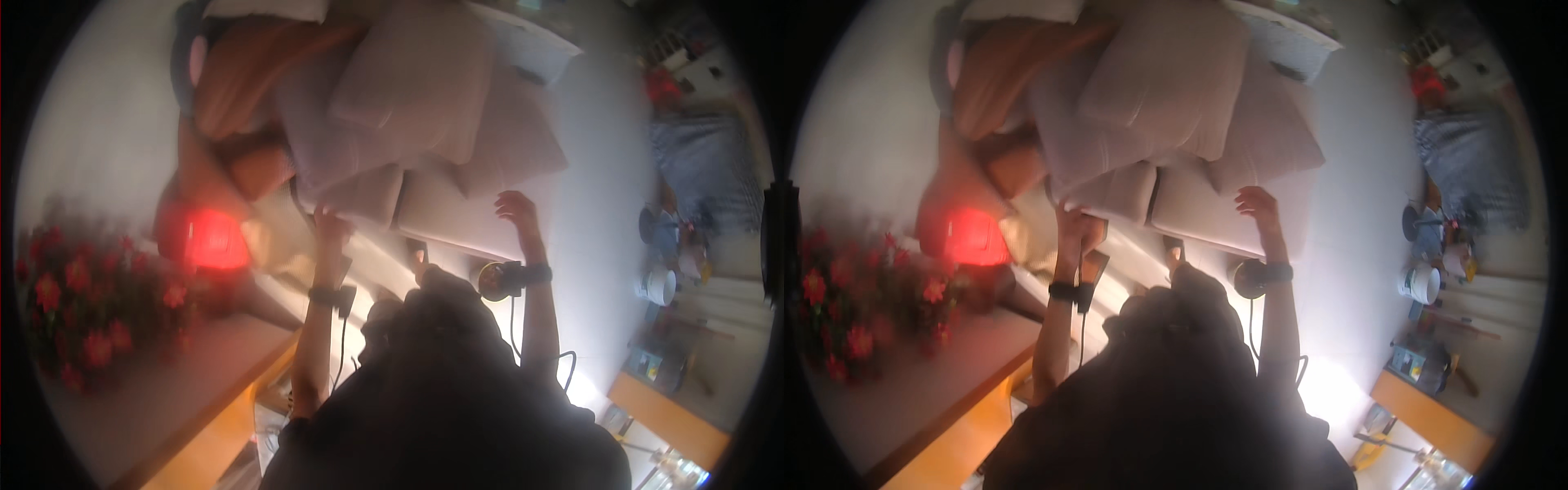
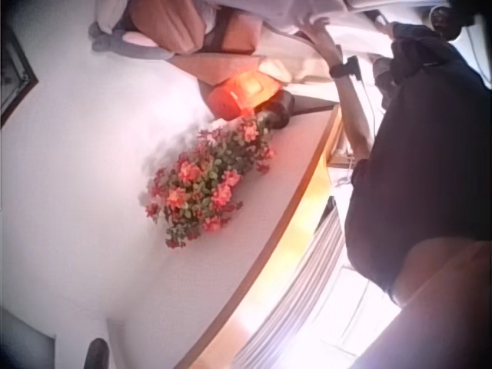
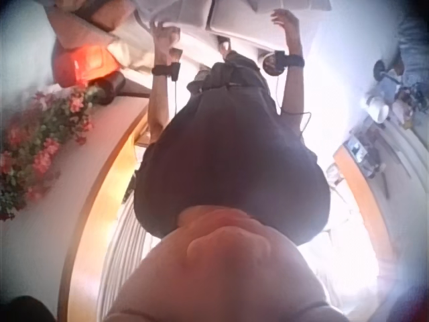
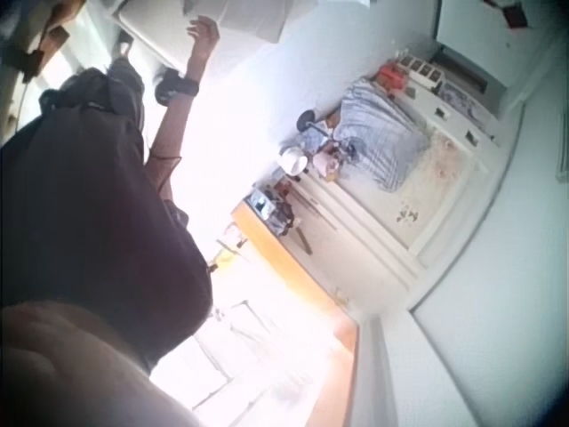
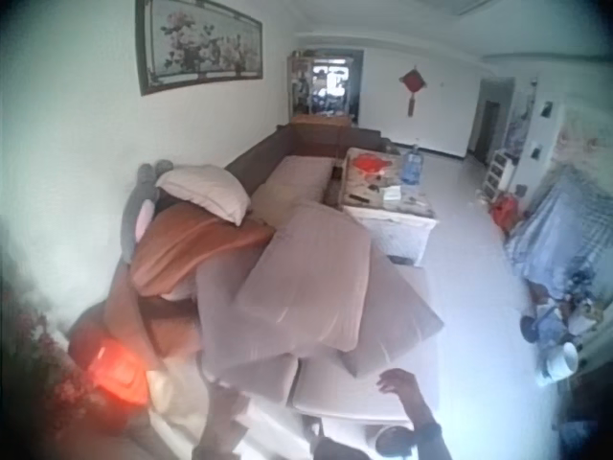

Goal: Arranging pillows and placing a bamboo mat on a sofa.

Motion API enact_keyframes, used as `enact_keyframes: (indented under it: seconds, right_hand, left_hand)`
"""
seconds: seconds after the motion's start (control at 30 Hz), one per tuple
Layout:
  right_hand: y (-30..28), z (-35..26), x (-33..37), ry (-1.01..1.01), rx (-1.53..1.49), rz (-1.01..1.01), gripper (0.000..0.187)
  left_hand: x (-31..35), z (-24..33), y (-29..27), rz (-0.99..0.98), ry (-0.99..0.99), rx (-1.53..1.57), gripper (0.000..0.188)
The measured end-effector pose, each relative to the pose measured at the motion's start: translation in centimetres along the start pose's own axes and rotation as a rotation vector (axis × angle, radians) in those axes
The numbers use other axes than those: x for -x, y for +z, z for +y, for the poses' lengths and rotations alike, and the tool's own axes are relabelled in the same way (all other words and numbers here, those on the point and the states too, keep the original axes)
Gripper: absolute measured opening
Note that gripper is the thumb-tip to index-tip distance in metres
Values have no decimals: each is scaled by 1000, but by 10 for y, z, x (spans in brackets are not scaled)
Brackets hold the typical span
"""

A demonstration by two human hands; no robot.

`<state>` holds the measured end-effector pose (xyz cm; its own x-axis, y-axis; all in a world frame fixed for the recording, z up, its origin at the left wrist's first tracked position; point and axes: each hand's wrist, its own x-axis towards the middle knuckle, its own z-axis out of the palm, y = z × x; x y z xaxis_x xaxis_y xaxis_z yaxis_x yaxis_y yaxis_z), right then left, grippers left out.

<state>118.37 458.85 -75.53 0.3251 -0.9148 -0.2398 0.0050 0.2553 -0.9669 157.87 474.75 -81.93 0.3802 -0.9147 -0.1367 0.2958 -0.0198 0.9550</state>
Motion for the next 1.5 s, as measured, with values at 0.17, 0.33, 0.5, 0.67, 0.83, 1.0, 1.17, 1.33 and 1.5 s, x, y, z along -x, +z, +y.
enact_keyframes:
  seconds: [0.17, 0.33, 0.5, 0.67, 0.83, 1.0, 1.17, 1.33, 1.5]
  right_hand:
    - [8, -55, -2, -10, 61, 77, 23]
    - [32, -24, -58, 65, -13, 19, 20]
    - [57, -11, -92, 171, 68, -11, 21]
    - [104, -25, -163, 20, 320, 37, 27]
    - [153, -26, -265, -633, 891, -89, 24]
    - [242, -43, -342, -495, 1114, -403, 36]
    - [275, -23, -431, -674, 1729, -468, 75]
    - [299, 7, -452, -576, 1839, -645, 80]
    - [276, -45, -486, -510, 1644, -897, 79]
  left_hand:
    - [-28, 24, 19, 102, 160, 49, 60]
    - [-47, 4, 25, -144, 0, 35, 67]
    - [-64, 9, 53, -88, -134, 59, 47]
    - [-128, 36, 40, -246, -182, -288, 63]
    - [-204, 21, 11, -263, 226, -547, 62]
    - [-257, 4, 9, 271, 240, -1050, 86]
    - [-308, 13, 35, 97, -204, -1145, 88]
    - [-319, 5, 13, 14, -160, -959, 69]
    - [-328, 36, 24, -215, -149, -936, 30]
